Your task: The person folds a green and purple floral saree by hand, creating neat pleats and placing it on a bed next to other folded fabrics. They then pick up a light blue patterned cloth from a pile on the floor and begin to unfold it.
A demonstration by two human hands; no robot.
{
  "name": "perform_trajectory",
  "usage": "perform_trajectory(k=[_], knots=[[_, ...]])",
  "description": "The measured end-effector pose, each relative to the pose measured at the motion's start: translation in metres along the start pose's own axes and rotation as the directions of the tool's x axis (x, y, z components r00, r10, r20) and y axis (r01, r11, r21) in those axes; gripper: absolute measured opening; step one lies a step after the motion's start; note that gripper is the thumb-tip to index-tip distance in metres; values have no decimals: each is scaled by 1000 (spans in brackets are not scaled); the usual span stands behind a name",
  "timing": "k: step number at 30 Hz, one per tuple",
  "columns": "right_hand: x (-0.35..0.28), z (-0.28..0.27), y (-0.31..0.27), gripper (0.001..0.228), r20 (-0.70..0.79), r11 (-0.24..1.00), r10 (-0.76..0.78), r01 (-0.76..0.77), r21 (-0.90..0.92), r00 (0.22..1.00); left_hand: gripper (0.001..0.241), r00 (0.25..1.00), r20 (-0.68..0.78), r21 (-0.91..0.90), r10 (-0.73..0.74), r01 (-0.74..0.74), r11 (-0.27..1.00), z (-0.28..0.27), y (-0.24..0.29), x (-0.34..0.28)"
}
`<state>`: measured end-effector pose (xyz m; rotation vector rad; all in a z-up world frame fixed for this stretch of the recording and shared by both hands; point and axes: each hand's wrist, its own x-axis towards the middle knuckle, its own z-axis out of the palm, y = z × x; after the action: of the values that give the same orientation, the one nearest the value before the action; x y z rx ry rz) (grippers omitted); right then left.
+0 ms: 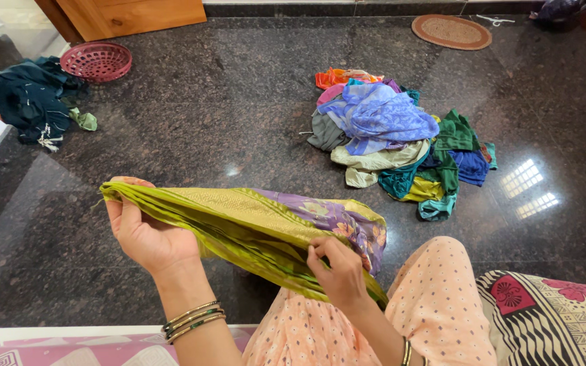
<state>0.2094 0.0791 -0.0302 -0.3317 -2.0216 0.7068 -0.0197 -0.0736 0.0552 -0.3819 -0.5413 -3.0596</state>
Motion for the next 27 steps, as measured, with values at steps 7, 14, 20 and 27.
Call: perform_trajectory(k=[7,14,20,27], knots=[[13,-10,-6,7,103,973,225,-218,-71,969,12,1000,1,43,-4,4,999,5,1,-2],[3,8,-23,16,23,994,104,-105,22,994,11,1000,8,56,-12,11,998,8,1,-4],[-4,18,-24,14,97,973,184,-195,120,978,11,1000,25,73,-9,7,997,6,2,-4],[-6,-9,-9,10,57,991,114,-117,66,992,11,1000,-6,89,12,-11,996,3,1,0]])
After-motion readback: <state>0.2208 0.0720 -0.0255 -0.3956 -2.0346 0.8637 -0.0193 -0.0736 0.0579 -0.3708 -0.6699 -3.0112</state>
